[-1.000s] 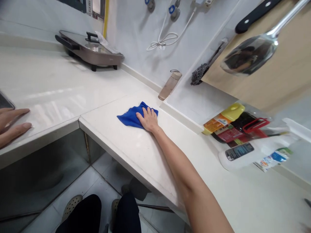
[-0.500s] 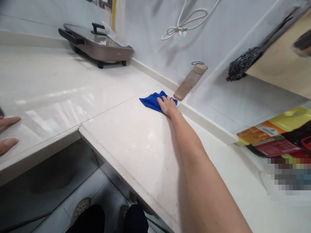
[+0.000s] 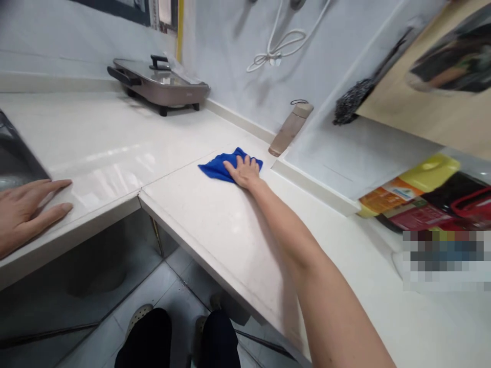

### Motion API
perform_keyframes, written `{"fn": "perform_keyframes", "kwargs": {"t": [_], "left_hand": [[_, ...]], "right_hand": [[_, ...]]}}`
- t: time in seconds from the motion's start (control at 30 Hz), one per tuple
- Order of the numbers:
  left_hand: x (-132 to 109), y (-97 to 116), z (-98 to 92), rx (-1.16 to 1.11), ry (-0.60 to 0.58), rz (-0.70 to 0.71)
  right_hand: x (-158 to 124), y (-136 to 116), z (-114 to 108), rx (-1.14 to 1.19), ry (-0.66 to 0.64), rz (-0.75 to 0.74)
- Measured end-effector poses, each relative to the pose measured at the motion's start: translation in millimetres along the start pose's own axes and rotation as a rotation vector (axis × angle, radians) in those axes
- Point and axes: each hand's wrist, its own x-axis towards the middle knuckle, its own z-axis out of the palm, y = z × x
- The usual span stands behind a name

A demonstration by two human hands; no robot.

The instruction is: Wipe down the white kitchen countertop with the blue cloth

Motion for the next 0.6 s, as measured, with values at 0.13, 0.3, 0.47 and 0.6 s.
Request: {"fn": "perform_keyframes", "kwargs": {"t": [0.13, 0.3, 0.47, 0.6], "left_hand": [[-7, 24, -24.0, -0.029, -0.062, 0.006], [-12, 32, -35.1, -0.060, -0.069, 0.038], [-17, 36, -43.0, -0.068, -0.108, 0.044], [-20, 35, -45.2, -0.071, -0.073, 0.097]], "right_hand": [[-60, -44, -9, 0.078, -0.056, -0.002], [-143, -62, -20, 0.142, -0.076, -0.111], [-230, -49, -32, 0.187, -0.055, -0.142], [-302, -27, -49, 0.226, -0.048, -0.137]]}}
